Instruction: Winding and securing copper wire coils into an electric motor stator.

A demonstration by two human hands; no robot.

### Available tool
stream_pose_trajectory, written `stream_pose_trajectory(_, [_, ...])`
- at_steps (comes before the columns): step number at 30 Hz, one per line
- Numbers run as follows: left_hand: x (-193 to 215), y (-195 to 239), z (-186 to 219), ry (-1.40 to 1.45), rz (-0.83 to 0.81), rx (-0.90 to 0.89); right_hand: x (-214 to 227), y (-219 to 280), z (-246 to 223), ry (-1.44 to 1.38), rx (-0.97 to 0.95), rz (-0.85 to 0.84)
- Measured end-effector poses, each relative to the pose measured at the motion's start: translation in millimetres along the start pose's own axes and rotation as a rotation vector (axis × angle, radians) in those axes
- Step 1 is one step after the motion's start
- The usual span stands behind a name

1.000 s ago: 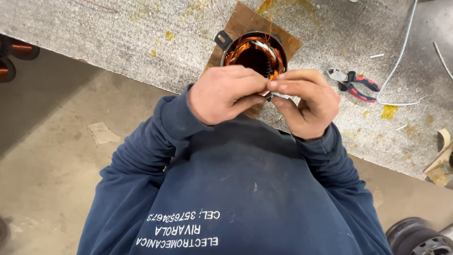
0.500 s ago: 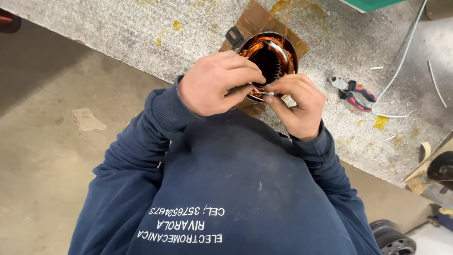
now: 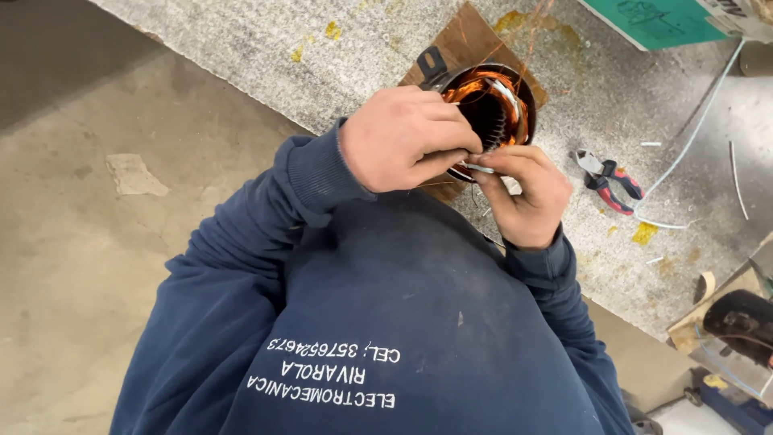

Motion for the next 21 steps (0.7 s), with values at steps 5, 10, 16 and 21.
stream_pose_trajectory(5, [1, -1, -2, -0.005, -0.016, 0.044, -9, -8, -18, 0.192, 0.174, -0.079])
stream_pose_trajectory(10, [-6, 2, 15, 0.078, -0.049, -0.118, -8, -13, -13, 0.225, 0.095, -0.174])
stream_pose_trajectory(16, [-5, 0, 16, 0.020, 0.021, -0.096, 0, -17, -12, 0.153, 0.124, -0.133])
stream_pose_trajectory(21, [-1, -1, 20, 0.021, 0.068, -0.122, -9, -16, -6, 0.168, 0.121, -0.181])
Point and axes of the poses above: each hand's wrist, its own y-axis away from the middle knuckle, its own x-axis out of the back of the hand, z = x × y, the point moved 10 cm from there along -y, towards the middle knuckle, and after that the axes turned 9 degrees about x, right-handed, at the moved point
